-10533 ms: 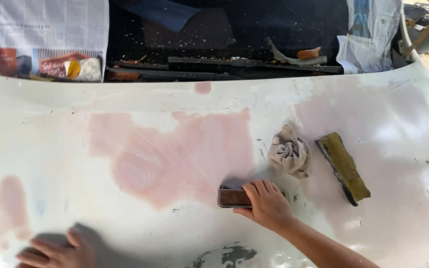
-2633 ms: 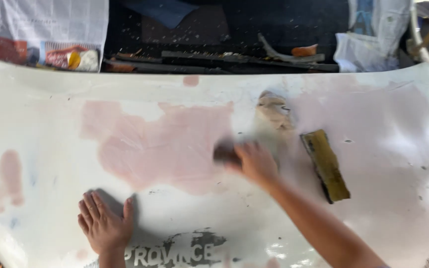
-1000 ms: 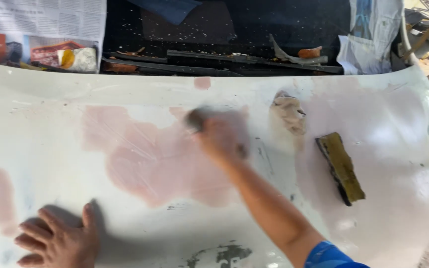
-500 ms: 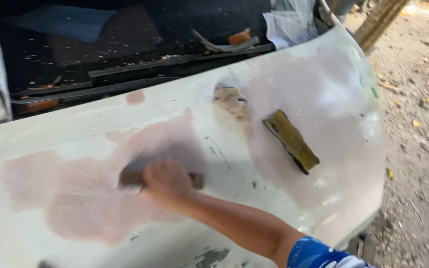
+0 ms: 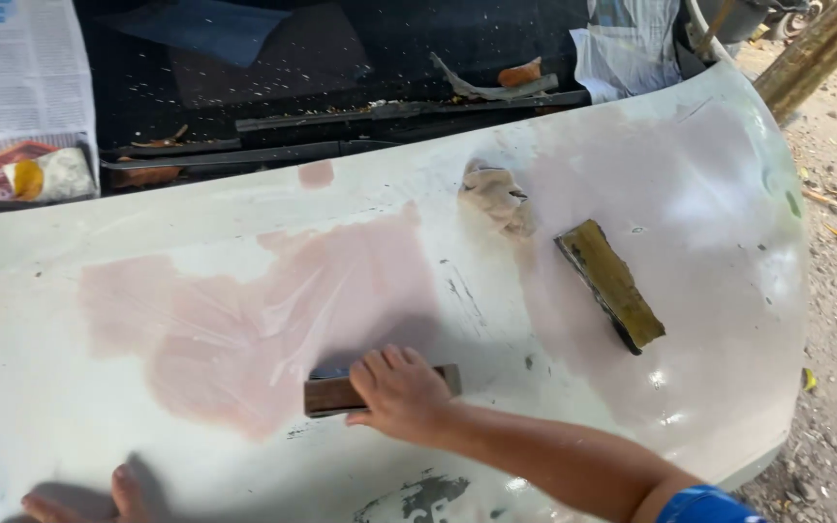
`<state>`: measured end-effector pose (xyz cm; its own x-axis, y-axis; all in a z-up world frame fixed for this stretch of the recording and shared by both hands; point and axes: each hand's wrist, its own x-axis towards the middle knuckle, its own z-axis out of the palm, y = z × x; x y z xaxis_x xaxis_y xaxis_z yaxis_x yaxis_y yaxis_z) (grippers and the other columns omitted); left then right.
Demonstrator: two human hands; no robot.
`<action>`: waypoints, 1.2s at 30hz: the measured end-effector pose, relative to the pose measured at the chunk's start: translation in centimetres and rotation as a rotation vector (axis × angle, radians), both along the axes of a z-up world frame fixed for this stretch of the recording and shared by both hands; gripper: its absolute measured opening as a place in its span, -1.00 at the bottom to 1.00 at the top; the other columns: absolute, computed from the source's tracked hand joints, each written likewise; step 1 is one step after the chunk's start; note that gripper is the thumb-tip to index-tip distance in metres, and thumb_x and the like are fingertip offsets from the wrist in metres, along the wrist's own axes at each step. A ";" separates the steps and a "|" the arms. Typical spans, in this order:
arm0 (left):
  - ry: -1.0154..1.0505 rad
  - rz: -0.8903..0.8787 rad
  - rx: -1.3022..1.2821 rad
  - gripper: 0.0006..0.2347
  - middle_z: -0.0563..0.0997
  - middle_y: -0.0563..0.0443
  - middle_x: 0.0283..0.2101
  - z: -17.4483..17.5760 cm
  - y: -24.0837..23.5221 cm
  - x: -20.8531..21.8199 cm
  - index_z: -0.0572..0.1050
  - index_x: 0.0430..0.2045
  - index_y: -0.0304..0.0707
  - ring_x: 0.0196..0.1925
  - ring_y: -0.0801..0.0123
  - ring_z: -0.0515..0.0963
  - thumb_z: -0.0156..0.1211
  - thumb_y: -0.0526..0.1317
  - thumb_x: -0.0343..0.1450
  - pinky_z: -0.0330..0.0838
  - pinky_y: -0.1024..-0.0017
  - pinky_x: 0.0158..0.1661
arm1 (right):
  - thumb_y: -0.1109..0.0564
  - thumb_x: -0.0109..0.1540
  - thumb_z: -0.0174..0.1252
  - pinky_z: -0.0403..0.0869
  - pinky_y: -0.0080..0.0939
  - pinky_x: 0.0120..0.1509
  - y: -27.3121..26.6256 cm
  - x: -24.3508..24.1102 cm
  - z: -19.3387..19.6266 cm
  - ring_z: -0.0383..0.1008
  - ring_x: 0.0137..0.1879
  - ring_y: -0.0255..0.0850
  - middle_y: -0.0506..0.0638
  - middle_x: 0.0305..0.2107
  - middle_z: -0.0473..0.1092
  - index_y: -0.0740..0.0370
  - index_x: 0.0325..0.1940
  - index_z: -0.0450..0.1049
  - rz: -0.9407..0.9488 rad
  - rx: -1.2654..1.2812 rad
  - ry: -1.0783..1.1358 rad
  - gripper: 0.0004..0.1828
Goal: The person sands the hood of a white car using a sanding block and a cloth. They repeatedly rub the surface to smooth out the paint and filler, occasionally wiping the area with the cloth.
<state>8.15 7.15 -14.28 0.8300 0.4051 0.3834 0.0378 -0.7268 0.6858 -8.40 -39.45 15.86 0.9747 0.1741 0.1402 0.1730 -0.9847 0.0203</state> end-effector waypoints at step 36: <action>0.355 0.120 0.109 -0.06 -0.25 -0.39 0.56 20.1 -9.0 -9.5 -0.05 0.50 -0.08 0.59 -0.22 -0.41 -0.35 0.56 0.31 -0.61 -0.38 0.34 | -0.28 0.22 0.28 0.44 0.16 0.17 -9.4 14.7 1.8 0.39 0.16 0.18 0.14 0.04 0.42 0.24 0.17 0.37 0.040 0.012 -0.296 -0.33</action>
